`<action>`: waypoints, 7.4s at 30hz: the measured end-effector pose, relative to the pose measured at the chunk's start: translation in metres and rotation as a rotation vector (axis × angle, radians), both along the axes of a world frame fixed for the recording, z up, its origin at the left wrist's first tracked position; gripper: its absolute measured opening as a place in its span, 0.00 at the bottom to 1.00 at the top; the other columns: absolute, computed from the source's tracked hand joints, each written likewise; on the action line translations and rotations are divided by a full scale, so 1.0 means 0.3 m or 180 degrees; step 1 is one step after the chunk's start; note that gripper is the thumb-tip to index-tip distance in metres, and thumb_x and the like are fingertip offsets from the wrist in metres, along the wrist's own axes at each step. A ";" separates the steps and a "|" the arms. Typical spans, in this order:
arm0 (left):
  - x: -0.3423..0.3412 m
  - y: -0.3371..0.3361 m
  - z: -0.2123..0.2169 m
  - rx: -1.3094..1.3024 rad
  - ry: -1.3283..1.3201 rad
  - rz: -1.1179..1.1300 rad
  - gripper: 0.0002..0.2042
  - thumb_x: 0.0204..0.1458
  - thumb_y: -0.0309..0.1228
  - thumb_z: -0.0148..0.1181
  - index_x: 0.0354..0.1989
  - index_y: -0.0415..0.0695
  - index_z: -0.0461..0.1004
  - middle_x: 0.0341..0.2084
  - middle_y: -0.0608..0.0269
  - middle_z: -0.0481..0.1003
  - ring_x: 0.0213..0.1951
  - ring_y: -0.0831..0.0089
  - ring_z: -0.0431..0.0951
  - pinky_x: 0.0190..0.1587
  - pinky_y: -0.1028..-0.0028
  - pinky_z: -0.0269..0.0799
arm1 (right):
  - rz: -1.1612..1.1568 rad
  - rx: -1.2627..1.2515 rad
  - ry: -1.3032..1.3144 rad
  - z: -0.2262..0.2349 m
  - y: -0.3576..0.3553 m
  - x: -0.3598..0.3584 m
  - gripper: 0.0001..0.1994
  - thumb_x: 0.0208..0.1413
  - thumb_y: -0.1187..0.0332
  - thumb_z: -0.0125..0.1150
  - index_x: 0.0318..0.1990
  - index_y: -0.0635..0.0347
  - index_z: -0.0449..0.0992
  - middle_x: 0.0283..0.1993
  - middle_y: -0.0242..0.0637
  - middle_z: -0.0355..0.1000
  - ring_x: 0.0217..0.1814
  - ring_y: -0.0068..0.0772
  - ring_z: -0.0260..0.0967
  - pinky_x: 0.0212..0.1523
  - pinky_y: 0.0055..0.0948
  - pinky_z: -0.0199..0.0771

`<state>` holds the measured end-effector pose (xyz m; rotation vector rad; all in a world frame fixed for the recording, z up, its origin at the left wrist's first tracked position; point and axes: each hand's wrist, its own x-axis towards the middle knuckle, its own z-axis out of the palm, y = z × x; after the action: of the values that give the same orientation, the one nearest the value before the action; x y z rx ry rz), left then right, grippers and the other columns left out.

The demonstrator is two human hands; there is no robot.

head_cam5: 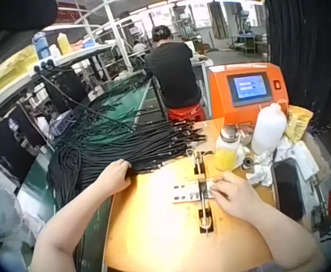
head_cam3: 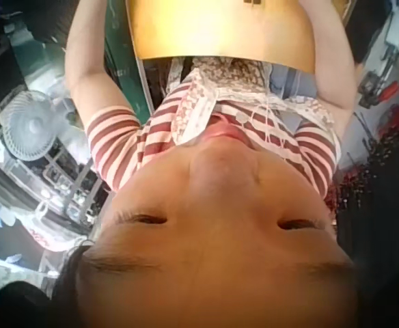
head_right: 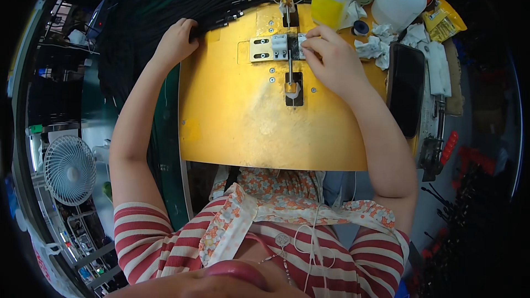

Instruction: Manually inserting cable connectors into a specialized assembly or testing fixture on a factory workbench.

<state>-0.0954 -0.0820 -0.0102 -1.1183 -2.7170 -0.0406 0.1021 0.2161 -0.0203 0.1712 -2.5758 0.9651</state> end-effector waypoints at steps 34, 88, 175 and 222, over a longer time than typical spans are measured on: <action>0.887 -1.672 -0.032 0.2774 0.1137 0.6184 0.45 0.42 0.60 0.61 0.61 0.37 0.59 0.57 0.37 0.62 0.57 0.48 0.66 0.59 0.55 0.61 | 0.0183 0.0424 -0.0141 -0.069 0.143 0.013 0.08 0.59 0.75 0.55 0.44 0.69 0.75 0.51 0.43 0.68 0.54 0.38 0.67 0.55 0.31 0.66; 0.003 -0.084 0.083 0.1669 0.0772 0.0402 0.09 0.53 0.25 0.56 0.42 0.38 0.70 0.36 0.49 0.75 0.38 0.53 0.77 0.39 0.62 0.73 | -0.0072 -0.0285 -0.0374 0.002 -0.003 0.042 0.05 0.52 0.75 0.60 0.36 0.63 0.74 0.43 0.37 0.69 0.37 0.35 0.74 0.38 0.29 0.73; 0.265 0.320 -0.021 0.1482 -0.0647 -0.2124 0.25 0.34 0.20 0.63 0.47 0.45 0.77 0.29 0.60 0.74 0.32 0.66 0.74 0.34 0.69 0.71 | 0.0291 -0.1277 -0.0173 0.028 0.000 0.034 0.04 0.49 0.79 0.63 0.33 0.65 0.77 0.32 0.37 0.74 0.34 0.28 0.72 0.34 0.23 0.71; 0.300 0.295 -0.068 0.2086 -0.1140 -0.2312 0.21 0.39 0.18 0.63 0.47 0.40 0.74 0.28 0.58 0.73 0.28 0.65 0.76 0.27 0.71 0.73 | 0.0302 -0.0618 0.0184 0.031 -0.016 0.047 0.05 0.52 0.74 0.63 0.32 0.63 0.73 0.29 0.37 0.70 0.28 0.34 0.67 0.31 0.26 0.68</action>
<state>-0.0055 0.0064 -0.0305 -1.8746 -2.0768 -1.2218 0.1161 0.2113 -0.0111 0.2656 -2.4231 1.2194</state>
